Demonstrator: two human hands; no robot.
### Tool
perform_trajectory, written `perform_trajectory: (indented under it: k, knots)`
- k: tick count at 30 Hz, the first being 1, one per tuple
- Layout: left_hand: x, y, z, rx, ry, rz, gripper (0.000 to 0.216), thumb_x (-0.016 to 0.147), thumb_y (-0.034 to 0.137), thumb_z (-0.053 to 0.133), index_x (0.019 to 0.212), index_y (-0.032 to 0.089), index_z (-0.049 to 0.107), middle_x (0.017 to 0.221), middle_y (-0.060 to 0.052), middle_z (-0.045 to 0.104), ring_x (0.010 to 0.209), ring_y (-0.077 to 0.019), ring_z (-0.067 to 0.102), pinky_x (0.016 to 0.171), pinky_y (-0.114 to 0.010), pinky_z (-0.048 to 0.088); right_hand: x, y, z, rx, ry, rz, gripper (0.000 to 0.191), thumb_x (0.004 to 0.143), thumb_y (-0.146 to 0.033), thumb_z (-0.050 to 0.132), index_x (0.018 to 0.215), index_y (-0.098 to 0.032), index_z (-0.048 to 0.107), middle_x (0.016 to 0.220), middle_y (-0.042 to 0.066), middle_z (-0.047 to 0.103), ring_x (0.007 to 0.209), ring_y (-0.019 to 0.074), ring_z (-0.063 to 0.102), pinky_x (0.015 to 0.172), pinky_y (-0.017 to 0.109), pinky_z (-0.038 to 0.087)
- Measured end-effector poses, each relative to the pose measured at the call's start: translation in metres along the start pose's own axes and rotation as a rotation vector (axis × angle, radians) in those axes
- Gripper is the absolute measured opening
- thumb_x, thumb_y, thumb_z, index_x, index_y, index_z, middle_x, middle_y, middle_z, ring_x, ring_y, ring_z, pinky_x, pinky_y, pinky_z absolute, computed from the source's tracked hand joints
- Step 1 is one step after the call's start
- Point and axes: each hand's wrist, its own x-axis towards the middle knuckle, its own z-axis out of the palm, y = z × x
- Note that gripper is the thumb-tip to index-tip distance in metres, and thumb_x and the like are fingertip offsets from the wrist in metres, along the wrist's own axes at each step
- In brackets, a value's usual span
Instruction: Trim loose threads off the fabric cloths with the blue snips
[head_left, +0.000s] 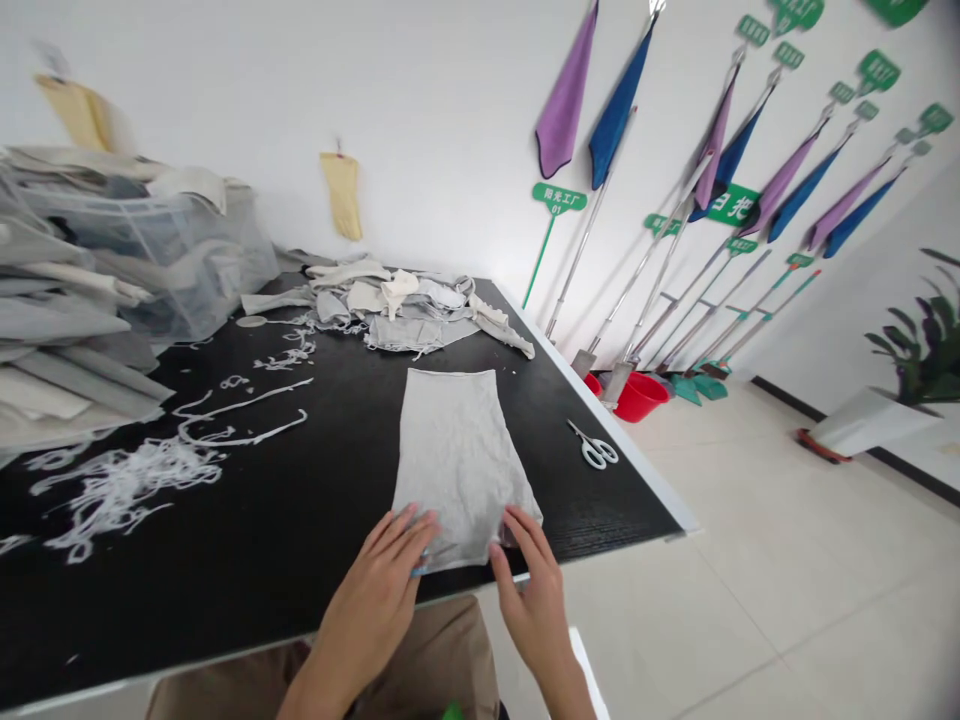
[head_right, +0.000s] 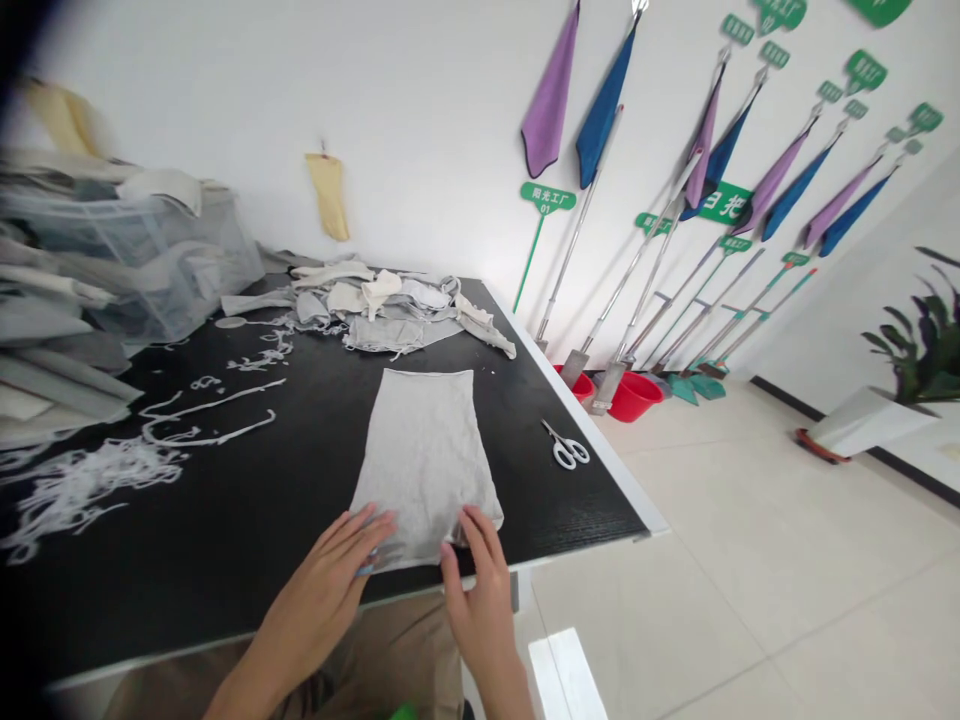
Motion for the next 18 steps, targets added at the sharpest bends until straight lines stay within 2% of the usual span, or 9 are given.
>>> perform_trajectory:
  k: [2, 4, 7, 10, 14, 16, 18]
  knots:
    - [0.0, 0.005, 0.005, -0.039, 0.038, -0.048, 0.05, 0.094, 0.014, 0.04, 0.141, 0.027, 0.048, 0.147, 0.001, 0.048, 0.142, -0.023, 0.036, 0.119, -0.051, 0.031, 0.003, -0.017, 0.013, -0.056, -0.106, -0.017, 0.055, 0.092, -0.03, 0.057, 0.144, -0.02, 0.043, 0.148, 0.015, 0.044, 0.135, 0.0302, 0.044, 0.108, 0.05, 0.043]
    - [0.001, 0.008, 0.005, -0.123, 0.054, -0.107, 0.047, 0.095, 0.014, 0.037, 0.14, 0.023, 0.05, 0.147, -0.002, 0.049, 0.143, -0.0229, 0.035, 0.12, -0.05, 0.03, 0.008, -0.03, 0.024, -0.113, -0.173, -0.046, 0.062, 0.089, -0.034, 0.06, 0.146, -0.019, 0.04, 0.153, 0.016, 0.038, 0.139, 0.034, 0.038, 0.11, 0.055, 0.039]
    - [0.005, 0.009, -0.005, -0.333, 0.07, -0.216, 0.044, 0.099, 0.02, 0.032, 0.138, 0.019, 0.052, 0.147, -0.007, 0.049, 0.141, -0.0222, 0.038, 0.12, -0.047, 0.029, 0.019, -0.046, 0.037, -0.118, -0.229, -0.047, 0.053, 0.09, -0.034, 0.058, 0.14, -0.018, 0.049, 0.147, 0.015, 0.046, 0.136, 0.0333, 0.042, 0.109, 0.054, 0.04]
    - [0.009, 0.008, -0.021, -0.636, 0.085, -0.283, 0.043, 0.102, 0.032, 0.033, 0.138, 0.021, 0.052, 0.143, -0.007, 0.053, 0.134, -0.0222, 0.047, 0.115, -0.041, 0.037, 0.028, -0.06, 0.045, -0.073, -0.271, -0.073, 0.043, 0.087, -0.026, 0.059, 0.13, -0.019, 0.057, 0.135, 0.014, 0.056, 0.128, 0.0302, 0.049, 0.108, 0.05, 0.043]
    - [0.011, 0.003, -0.033, -0.896, 0.095, -0.289, 0.043, 0.101, 0.042, 0.037, 0.132, 0.021, 0.06, 0.137, -0.006, 0.059, 0.13, -0.0225, 0.052, 0.112, -0.037, 0.039, 0.032, -0.075, 0.056, -0.061, -0.235, -0.039, 0.044, 0.08, -0.02, 0.066, 0.123, -0.017, 0.061, 0.127, 0.014, 0.059, 0.121, 0.031, 0.052, 0.105, 0.049, 0.045]
    - [0.009, -0.001, -0.031, -0.946, 0.113, -0.313, 0.044, 0.1, 0.044, 0.04, 0.129, 0.02, 0.062, 0.136, -0.007, 0.06, 0.129, -0.0231, 0.052, 0.113, -0.037, 0.038, 0.033, -0.076, 0.063, -0.041, -0.196, 0.006, 0.039, 0.082, -0.017, 0.062, 0.121, -0.017, 0.063, 0.121, 0.014, 0.061, 0.116, 0.0294, 0.055, 0.102, 0.047, 0.047]
    - [0.006, -0.005, -0.026, -0.971, 0.19, -0.37, 0.045, 0.099, 0.046, 0.041, 0.127, 0.018, 0.063, 0.135, -0.008, 0.06, 0.128, -0.0236, 0.053, 0.113, -0.039, 0.038, 0.036, -0.073, 0.069, -0.019, -0.14, 0.039, 0.034, 0.086, -0.012, 0.052, 0.118, -0.016, 0.065, 0.114, 0.014, 0.064, 0.111, 0.0274, 0.058, 0.098, 0.045, 0.048]
